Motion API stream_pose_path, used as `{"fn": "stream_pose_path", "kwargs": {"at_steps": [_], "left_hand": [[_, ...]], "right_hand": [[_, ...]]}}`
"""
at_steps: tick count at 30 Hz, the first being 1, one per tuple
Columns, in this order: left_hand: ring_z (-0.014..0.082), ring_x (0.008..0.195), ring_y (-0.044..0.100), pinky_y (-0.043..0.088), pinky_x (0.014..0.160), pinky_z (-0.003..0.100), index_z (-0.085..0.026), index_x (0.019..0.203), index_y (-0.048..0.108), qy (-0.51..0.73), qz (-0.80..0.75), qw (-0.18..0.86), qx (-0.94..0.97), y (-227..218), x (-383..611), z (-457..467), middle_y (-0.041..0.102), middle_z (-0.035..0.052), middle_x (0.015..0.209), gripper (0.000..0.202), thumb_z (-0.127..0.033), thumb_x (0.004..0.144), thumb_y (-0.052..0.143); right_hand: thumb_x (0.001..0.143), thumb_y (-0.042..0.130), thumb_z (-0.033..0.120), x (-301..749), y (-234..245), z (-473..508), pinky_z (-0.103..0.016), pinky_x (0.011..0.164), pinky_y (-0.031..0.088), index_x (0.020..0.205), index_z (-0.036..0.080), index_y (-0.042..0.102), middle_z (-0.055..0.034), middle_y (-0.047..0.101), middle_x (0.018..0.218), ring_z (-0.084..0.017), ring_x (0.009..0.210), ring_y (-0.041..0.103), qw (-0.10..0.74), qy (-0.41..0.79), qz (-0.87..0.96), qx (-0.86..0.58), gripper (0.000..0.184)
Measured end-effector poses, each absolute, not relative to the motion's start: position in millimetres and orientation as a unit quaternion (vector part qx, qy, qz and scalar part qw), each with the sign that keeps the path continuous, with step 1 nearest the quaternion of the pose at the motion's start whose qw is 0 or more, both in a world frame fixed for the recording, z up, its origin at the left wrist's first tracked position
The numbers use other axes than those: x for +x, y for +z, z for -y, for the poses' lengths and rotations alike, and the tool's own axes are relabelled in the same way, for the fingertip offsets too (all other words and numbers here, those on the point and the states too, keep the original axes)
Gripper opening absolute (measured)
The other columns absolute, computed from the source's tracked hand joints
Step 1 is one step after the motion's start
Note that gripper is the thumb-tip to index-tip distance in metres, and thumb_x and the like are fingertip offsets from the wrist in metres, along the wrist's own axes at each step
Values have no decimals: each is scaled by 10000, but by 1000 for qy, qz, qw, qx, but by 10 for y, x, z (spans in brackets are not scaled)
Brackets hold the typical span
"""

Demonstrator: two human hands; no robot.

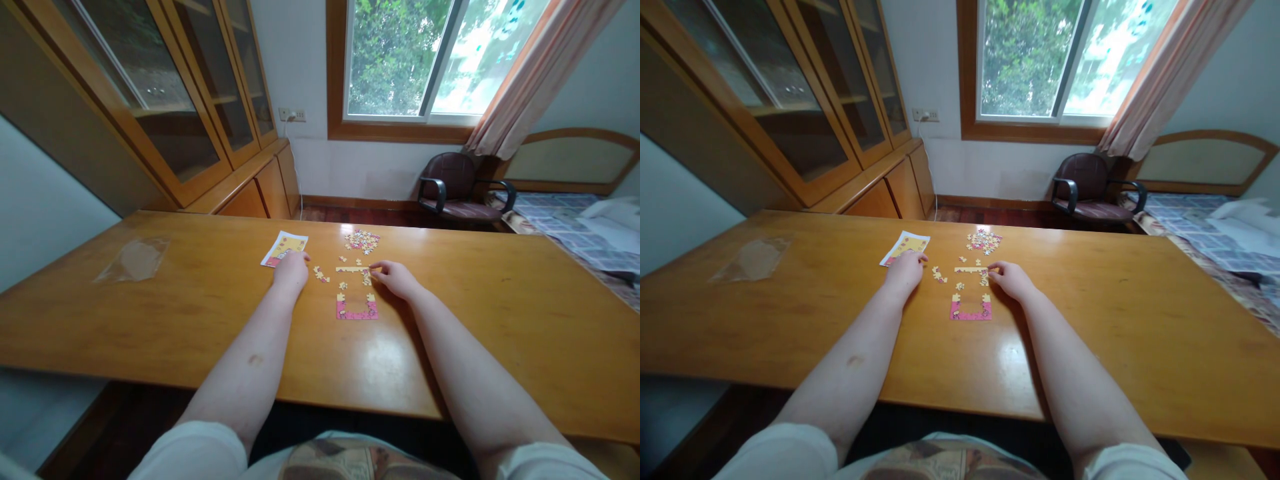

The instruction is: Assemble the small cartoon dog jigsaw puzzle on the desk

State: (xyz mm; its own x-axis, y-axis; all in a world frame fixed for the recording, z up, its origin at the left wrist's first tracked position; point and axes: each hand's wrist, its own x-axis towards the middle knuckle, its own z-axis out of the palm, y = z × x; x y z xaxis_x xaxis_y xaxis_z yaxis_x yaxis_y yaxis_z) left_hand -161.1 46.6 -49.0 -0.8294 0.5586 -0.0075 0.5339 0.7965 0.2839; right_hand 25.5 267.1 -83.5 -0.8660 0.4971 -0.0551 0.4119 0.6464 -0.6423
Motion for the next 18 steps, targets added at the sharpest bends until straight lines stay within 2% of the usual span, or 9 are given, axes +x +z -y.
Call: {"fn": "stream_pose_path", "kwargs": {"at_steps": [5, 9, 12, 18], "left_hand": [[244, 1010, 617, 479, 858, 331, -257, 1118, 674, 98, -930, 94, 341, -576, -1600, -505, 629, 104, 1153, 323, -199, 837, 526], [225, 1014, 612, 462, 887, 319, -282, 1172, 652, 92, -910, 94, 393, -638, -1588, -535, 623, 98, 1145, 378, -174, 858, 471], [205, 999, 610, 457, 887, 299, -290, 1165, 658, 96, -898, 102, 417, -658, -1589, -535, 621, 87, 1124, 394, -159, 872, 428], [229, 1003, 606, 464, 869, 322, -283, 1124, 675, 110, -903, 91, 406, -664, -1596, -533, 617, 92, 1122, 380, -168, 875, 412]], "right_hand": [[827, 544, 402, 259, -827, -2688, -248, 586, 353, 1032, 198, 701, -6, 596, 686, -128, 592, 492, 73, 316, 907, -269, 329], [833, 547, 387, 265, -777, -2667, -247, 592, 357, 1038, 199, 698, -14, 615, 698, -135, 610, 514, 64, 308, 909, -273, 317], [833, 549, 385, 264, -758, -2654, -246, 603, 365, 1034, 200, 699, -18, 627, 710, -142, 638, 535, 59, 305, 910, -273, 311], [840, 539, 397, 265, -785, -2680, -245, 599, 367, 1016, 198, 697, -20, 635, 715, -143, 637, 540, 70, 307, 904, -289, 310]]}}
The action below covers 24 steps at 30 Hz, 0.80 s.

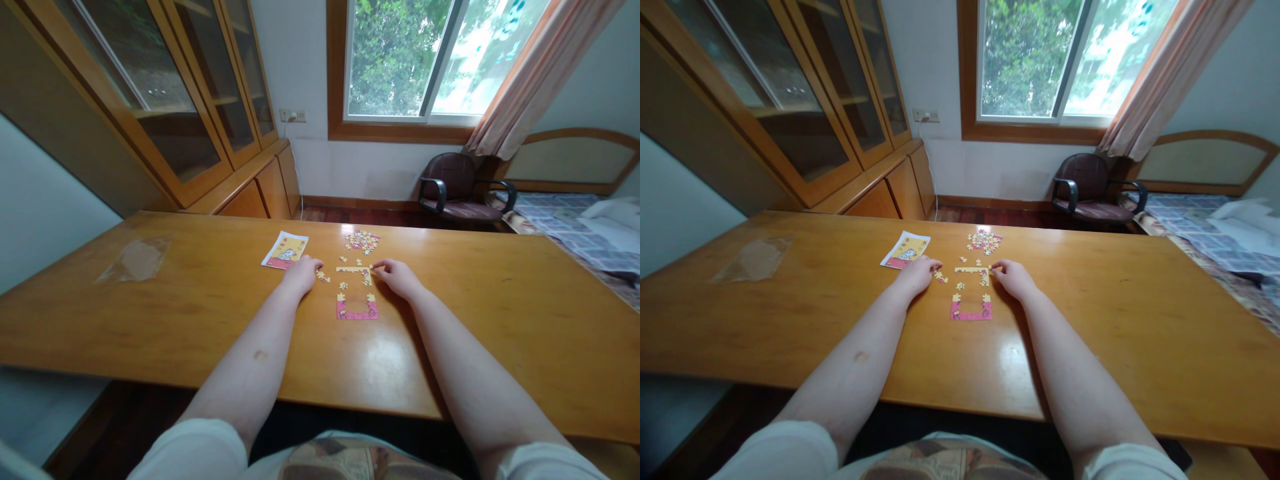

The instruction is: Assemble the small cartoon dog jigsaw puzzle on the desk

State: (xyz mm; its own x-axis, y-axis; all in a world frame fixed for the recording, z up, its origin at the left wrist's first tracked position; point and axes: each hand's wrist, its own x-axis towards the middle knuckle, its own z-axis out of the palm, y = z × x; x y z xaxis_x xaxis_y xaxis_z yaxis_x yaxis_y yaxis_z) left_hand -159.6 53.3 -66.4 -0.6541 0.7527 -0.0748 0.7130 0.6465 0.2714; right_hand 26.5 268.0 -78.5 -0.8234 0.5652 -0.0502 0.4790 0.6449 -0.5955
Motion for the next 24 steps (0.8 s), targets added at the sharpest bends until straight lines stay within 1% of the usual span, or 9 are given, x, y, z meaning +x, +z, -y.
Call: {"fn": "stream_pose_path", "kwargs": {"at_steps": [3, 6, 8, 11, 14, 17, 21, 24], "left_hand": [[235, 1034, 599, 462, 884, 329, -270, 1165, 654, 110, -904, 91, 402, -671, -1605, -539, 614, 98, 1153, 381, -174, 873, 428], [240, 1049, 598, 463, 893, 335, -251, 1184, 640, 106, -905, 89, 403, -673, -1605, -547, 615, 102, 1168, 377, -183, 875, 435], [237, 1050, 600, 462, 899, 336, -244, 1172, 643, 107, -904, 89, 405, -668, -1598, -552, 621, 98, 1167, 368, -186, 882, 426], [232, 1053, 603, 462, 905, 334, -242, 1154, 648, 110, -902, 85, 408, -650, -1576, -560, 627, 93, 1167, 353, -197, 893, 415], [235, 1044, 608, 469, 896, 331, -225, 1134, 650, 109, -904, 80, 406, -630, -1550, -561, 629, 100, 1155, 316, -245, 891, 450], [244, 1019, 615, 482, 872, 334, -202, 1124, 643, 101, -906, 82, 403, -620, -1531, -559, 630, 107, 1142, 304, -291, 863, 514], [234, 1005, 616, 486, 856, 317, -192, 1099, 642, 94, -903, 89, 409, -622, -1521, -561, 636, 105, 1125, 286, -290, 847, 547], [228, 1010, 614, 484, 853, 308, -189, 1091, 641, 99, -901, 90, 412, -616, -1512, -568, 638, 105, 1123, 267, -267, 861, 528]], "right_hand": [[859, 518, 388, 269, -802, -2730, -250, 606, 362, 1010, 197, 689, -42, 661, 785, -157, 689, 564, 87, 279, 897, -331, 298], [870, 508, 361, 273, -803, -2773, -259, 647, 376, 1059, 193, 673, -65, 682, 858, -181, 769, 590, 90, 250, 896, -356, 301], [875, 505, 352, 274, -797, -2780, -266, 676, 387, 1122, 206, 654, -70, 690, 908, -193, 808, 600, 78, 244, 902, -347, 324], [890, 494, 349, 273, -786, -2759, -278, 720, 402, 1210, 256, 626, -75, 684, 1030, -212, 883, 606, 47, 228, 924, -303, 359], [923, 448, 361, 271, -778, -2730, -290, 759, 410, 1211, 295, 641, -83, 655, 1132, -230, 957, 599, 30, 204, 938, -277, 353], [923, 458, 353, 266, -774, -2720, -287, 778, 416, 1183, 278, 663, -87, 653, 1138, -224, 956, 601, 23, 199, 938, -282, 339], [904, 494, 299, 255, -791, -2729, -266, 785, 415, 1159, 234, 669, -83, 657, 1111, -207, 952, 598, 37, 190, 937, -292, 316], [920, 468, 274, 248, -808, -2736, -245, 779, 406, 1205, 261, 650, -78, 637, 1084, -183, 929, 596, 52, 187, 942, -274, 338]]}}
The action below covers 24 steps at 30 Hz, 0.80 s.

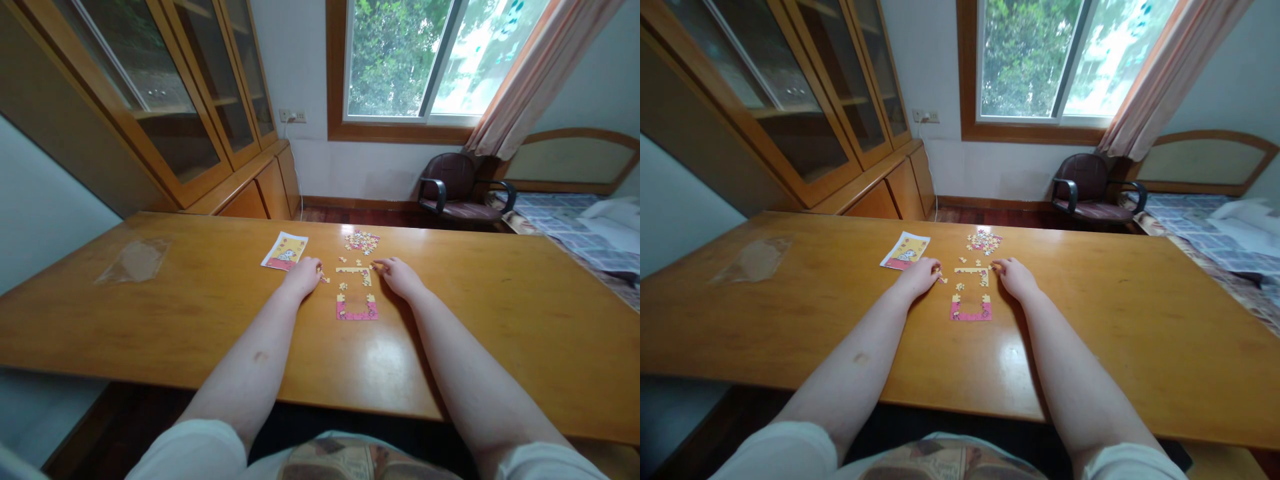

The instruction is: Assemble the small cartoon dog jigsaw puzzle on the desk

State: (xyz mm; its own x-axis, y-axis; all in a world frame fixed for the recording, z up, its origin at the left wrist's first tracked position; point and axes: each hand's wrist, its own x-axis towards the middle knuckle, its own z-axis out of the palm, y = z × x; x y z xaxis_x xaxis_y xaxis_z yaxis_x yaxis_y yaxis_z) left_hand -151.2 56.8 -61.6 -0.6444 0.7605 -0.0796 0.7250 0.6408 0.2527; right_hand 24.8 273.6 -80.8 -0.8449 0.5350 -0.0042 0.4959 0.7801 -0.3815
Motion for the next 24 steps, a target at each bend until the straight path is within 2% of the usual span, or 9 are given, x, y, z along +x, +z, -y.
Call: {"fn": "stream_pose_path", "kwargs": {"at_steps": [3, 6, 9, 12, 16, 21, 24], "left_hand": [[235, 1032, 609, 482, 867, 317, -183, 1102, 635, 107, -899, 87, 416, -595, -1489, -573, 633, 111, 1137, 269, -251, 872, 513], [245, 1062, 598, 481, 881, 325, -180, 1126, 623, 119, -899, 80, 414, -571, -1458, -579, 623, 116, 1158, 285, -258, 876, 510], [248, 1079, 592, 477, 900, 335, -172, 1142, 617, 142, -895, 64, 419, -564, -1422, -592, 619, 113, 1179, 299, -251, 879, 498], [234, 1042, 609, 478, 901, 332, -170, 1130, 627, 164, -884, 56, 434, -568, -1344, -618, 638, 99, 1154, 296, -243, 884, 477], [221, 1008, 620, 488, 866, 317, -205, 1061, 667, 158, -850, 86, 495, -543, -1087, -670, 672, 69, 1092, 274, -268, 902, 453], [212, 958, 618, 476, 874, 337, -234, 1059, 687, 122, -741, 85, 654, -494, -662, -708, 669, 62, 1041, 253, -287, 885, 511], [227, 996, 604, 463, 891, 358, -235, 1049, 695, 111, -697, 93, 702, -499, -529, -704, 674, 68, 1038, 252, -324, 890, 522]], "right_hand": [[913, 487, 284, 247, -798, -2729, -233, 749, 403, 1121, 273, 701, -72, 625, 1031, -167, 878, 597, 40, 186, 943, -273, 299], [867, 561, 316, 254, -761, -2716, -236, 722, 401, 962, 217, 738, -77, 636, 1005, -166, 851, 594, 44, 175, 935, -305, 224], [836, 592, 362, 266, -739, -2729, -244, 695, 397, 866, 176, 722, -87, 665, 964, -178, 835, 592, 56, 177, 927, -326, 229], [864, 525, 289, 278, -761, -2789, -237, 693, 401, 961, 181, 712, -78, 690, 961, -175, 844, 602, 68, 223, 913, -334, 237], [862, 489, 201, 289, -826, -2887, -234, 740, 413, 1121, 252, 695, -67, 678, 1032, -166, 863, 610, 59, 246, 918, -306, 335], [824, 590, 267, 291, -857, -2919, -239, 714, 425, 1021, 264, 748, -66, 681, 994, -155, 772, 616, 18, 227, 934, -274, 253], [781, 646, 273, 298, -836, -2897, -238, 662, 425, 974, 235, 746, -50, 705, 907, -153, 732, 620, 13, 251, 923, -292, 221]]}}
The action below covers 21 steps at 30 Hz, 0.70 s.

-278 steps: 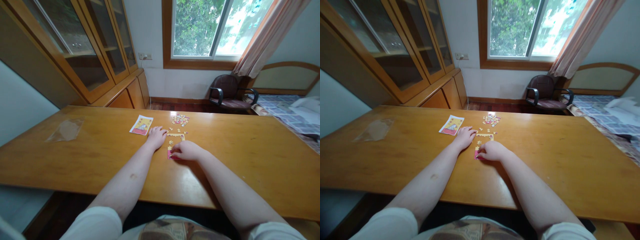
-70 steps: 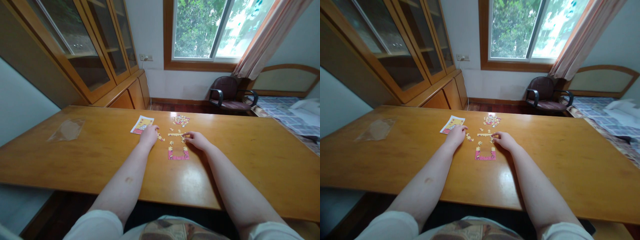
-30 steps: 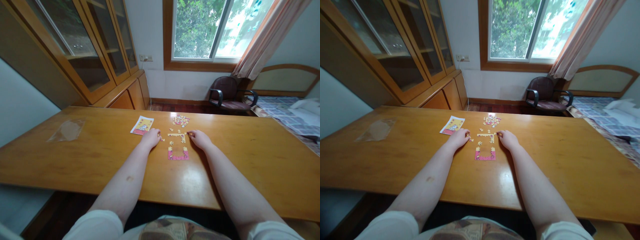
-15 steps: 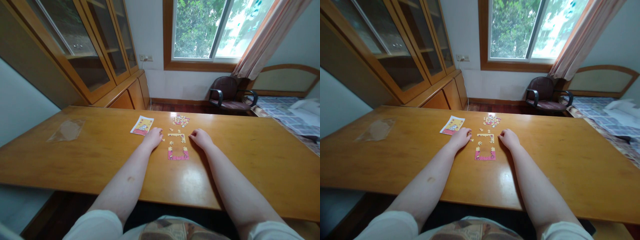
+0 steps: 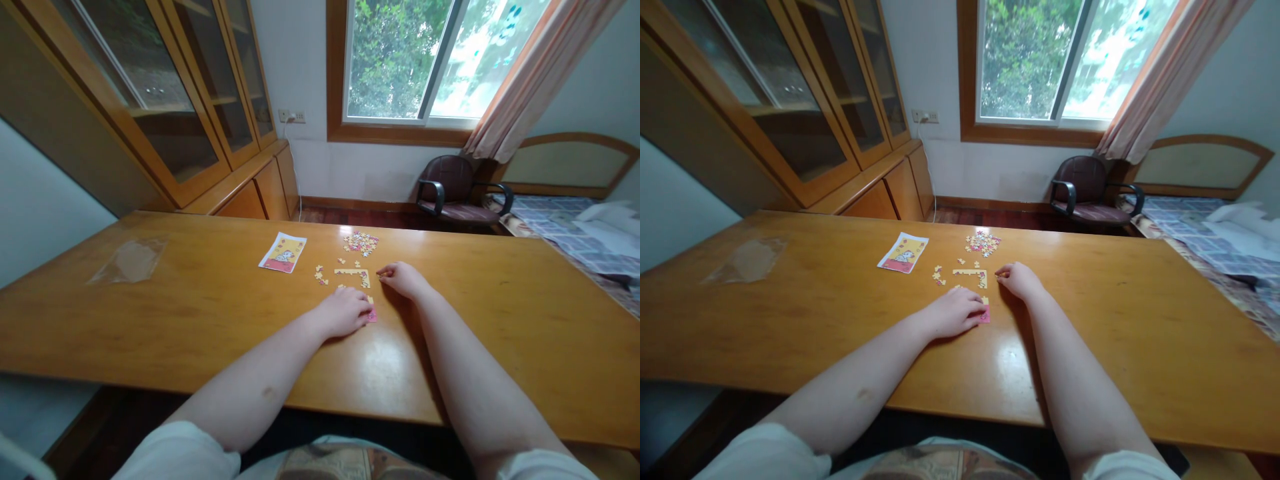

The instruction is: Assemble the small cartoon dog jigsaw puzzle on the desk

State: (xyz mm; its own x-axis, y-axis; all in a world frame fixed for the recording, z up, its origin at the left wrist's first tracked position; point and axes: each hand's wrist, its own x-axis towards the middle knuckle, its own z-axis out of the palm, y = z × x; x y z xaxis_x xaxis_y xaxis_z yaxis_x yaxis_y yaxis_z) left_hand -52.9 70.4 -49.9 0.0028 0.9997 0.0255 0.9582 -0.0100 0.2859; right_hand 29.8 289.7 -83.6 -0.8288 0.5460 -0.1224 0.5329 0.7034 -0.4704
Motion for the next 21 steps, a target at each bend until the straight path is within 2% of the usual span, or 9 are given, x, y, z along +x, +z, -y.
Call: {"fn": "stream_pose_path", "kwargs": {"at_steps": [4, 8, 12, 15, 17, 21], "left_hand": [[230, 1019, 601, 456, 895, 359, -224, 1044, 694, 113, -674, 104, 722, -527, -521, -694, 673, 79, 1079, 244, -316, 877, 542], [238, 1034, 599, 451, 902, 368, -214, 1049, 691, 111, -671, 107, 726, -528, -548, -689, 672, 77, 1104, 244, -298, 871, 545], [257, 1087, 573, 434, 930, 395, -214, 1079, 673, 106, -676, 103, 722, -524, -535, -684, 652, 81, 1161, 266, -315, 852, 578], [253, 1091, 568, 418, 943, 407, -232, 1097, 655, 102, -675, 103, 724, -526, -523, -682, 649, 81, 1163, 268, -324, 856, 579], [249, 1087, 568, 413, 947, 413, -241, 1104, 647, 103, -675, 107, 723, -524, -519, -681, 648, 79, 1161, 265, -320, 865, 566], [258, 1084, 563, 419, 940, 419, -223, 1110, 645, 97, -675, 122, 721, -502, -512, -682, 648, 80, 1160, 279, -311, 860, 558]], "right_hand": [[692, 733, 243, 308, -804, -2850, -231, 608, 423, 832, 162, 709, -48, 710, 810, -145, 681, 611, 22, 292, 904, -310, 163], [653, 766, 239, 303, -812, -2815, -212, 548, 429, 705, 148, 656, -31, 689, 695, -118, 598, 581, 34, 381, 868, -316, 152], [648, 776, 212, 287, -818, -2788, -199, 484, 459, 756, 141, 646, -4, 646, 591, -88, 482, 535, 43, 547, 772, -321, 183], [631, 788, 167, 286, -774, -2755, -208, 563, 521, 802, 138, 659, -31, 682, 661, -102, 560, 600, 39, 639, 697, -323, 217], [623, 794, 169, 296, -726, -2730, -209, 587, 529, 768, 137, 661, -54, 702, 710, -117, 614, 631, 22, 658, 682, -317, 199], [620, 795, 246, 323, -646, -2680, -189, 451, 433, 733, 129, 680, -36, 669, 607, -102, 517, 569, -23, 603, 748, -275, 200]]}}
